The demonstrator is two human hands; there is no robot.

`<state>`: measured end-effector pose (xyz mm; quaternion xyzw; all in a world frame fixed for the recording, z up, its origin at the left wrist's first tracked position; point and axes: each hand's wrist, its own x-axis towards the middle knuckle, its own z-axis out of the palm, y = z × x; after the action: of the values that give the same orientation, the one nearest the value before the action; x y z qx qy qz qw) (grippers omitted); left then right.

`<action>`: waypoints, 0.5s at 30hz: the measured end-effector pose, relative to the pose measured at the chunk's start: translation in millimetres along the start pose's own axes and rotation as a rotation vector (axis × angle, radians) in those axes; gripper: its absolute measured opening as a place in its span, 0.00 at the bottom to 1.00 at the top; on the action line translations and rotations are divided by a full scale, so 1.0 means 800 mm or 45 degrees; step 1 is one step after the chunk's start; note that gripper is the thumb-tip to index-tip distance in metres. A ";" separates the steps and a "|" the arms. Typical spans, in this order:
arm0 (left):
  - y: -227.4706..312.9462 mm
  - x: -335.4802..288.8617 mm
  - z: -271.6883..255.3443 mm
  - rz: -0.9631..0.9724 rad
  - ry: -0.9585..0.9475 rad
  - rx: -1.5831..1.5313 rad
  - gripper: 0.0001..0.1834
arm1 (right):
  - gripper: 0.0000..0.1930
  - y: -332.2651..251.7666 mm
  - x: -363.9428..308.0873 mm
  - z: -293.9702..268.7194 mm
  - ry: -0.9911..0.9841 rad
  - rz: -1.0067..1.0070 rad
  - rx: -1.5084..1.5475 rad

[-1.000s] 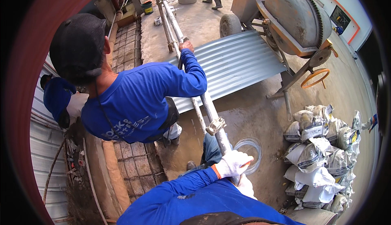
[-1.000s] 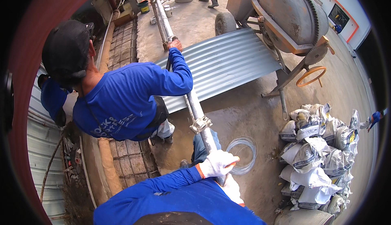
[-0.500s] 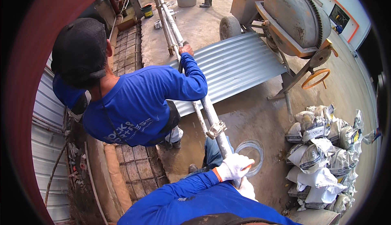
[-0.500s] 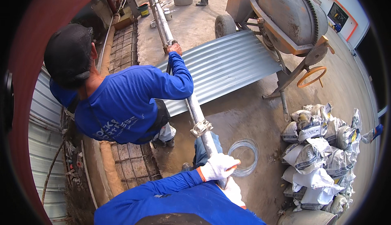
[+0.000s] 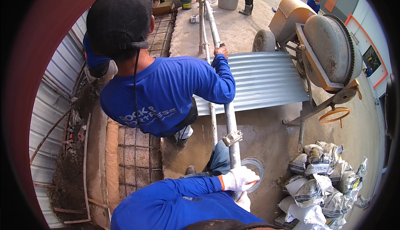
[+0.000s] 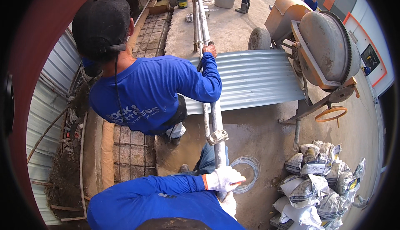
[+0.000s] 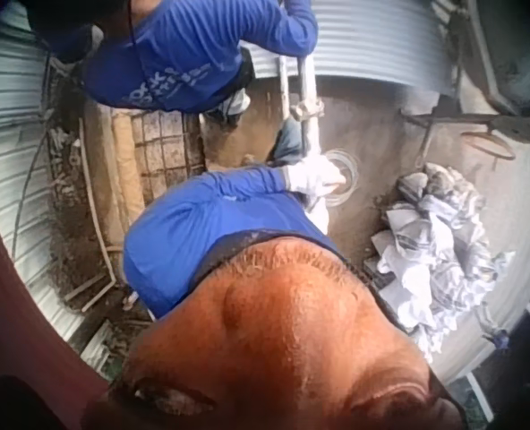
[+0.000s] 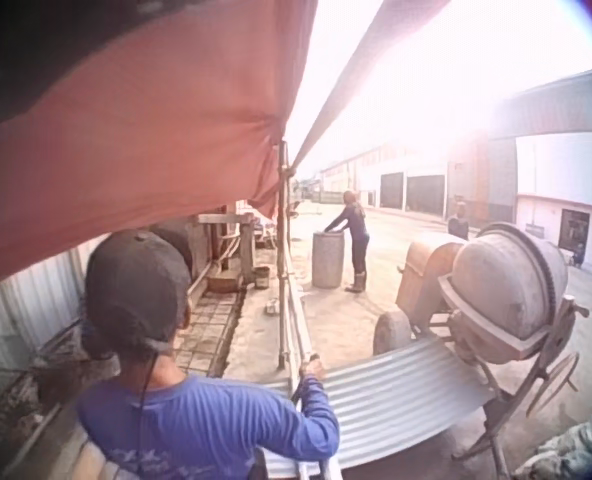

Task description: The person climbs down from scaffolding, carries a bucket of water, and pours it into a cement mixer. They then use a long metal rod to stir the contents inside the mixer and operate the mixer's control wheel to rotate the drum.

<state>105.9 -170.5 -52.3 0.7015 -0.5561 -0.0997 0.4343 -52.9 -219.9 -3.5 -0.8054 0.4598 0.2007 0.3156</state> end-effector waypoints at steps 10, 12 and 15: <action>-0.003 -0.005 -0.001 -0.024 0.024 0.013 0.11 | 0.48 0.039 0.031 0.031 0.069 -0.092 -0.124; 0.001 -0.004 -0.004 -0.061 0.005 0.016 0.10 | 0.47 0.041 0.031 0.031 0.085 -0.124 -0.127; -0.006 -0.005 0.003 -0.008 0.068 0.001 0.09 | 0.47 0.036 0.031 0.028 0.107 -0.138 -0.126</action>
<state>106.2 -168.2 -58.1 0.7059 -0.5422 -0.0821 0.4483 -66.4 -230.5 -44.2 -0.8514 0.4178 0.1718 0.2664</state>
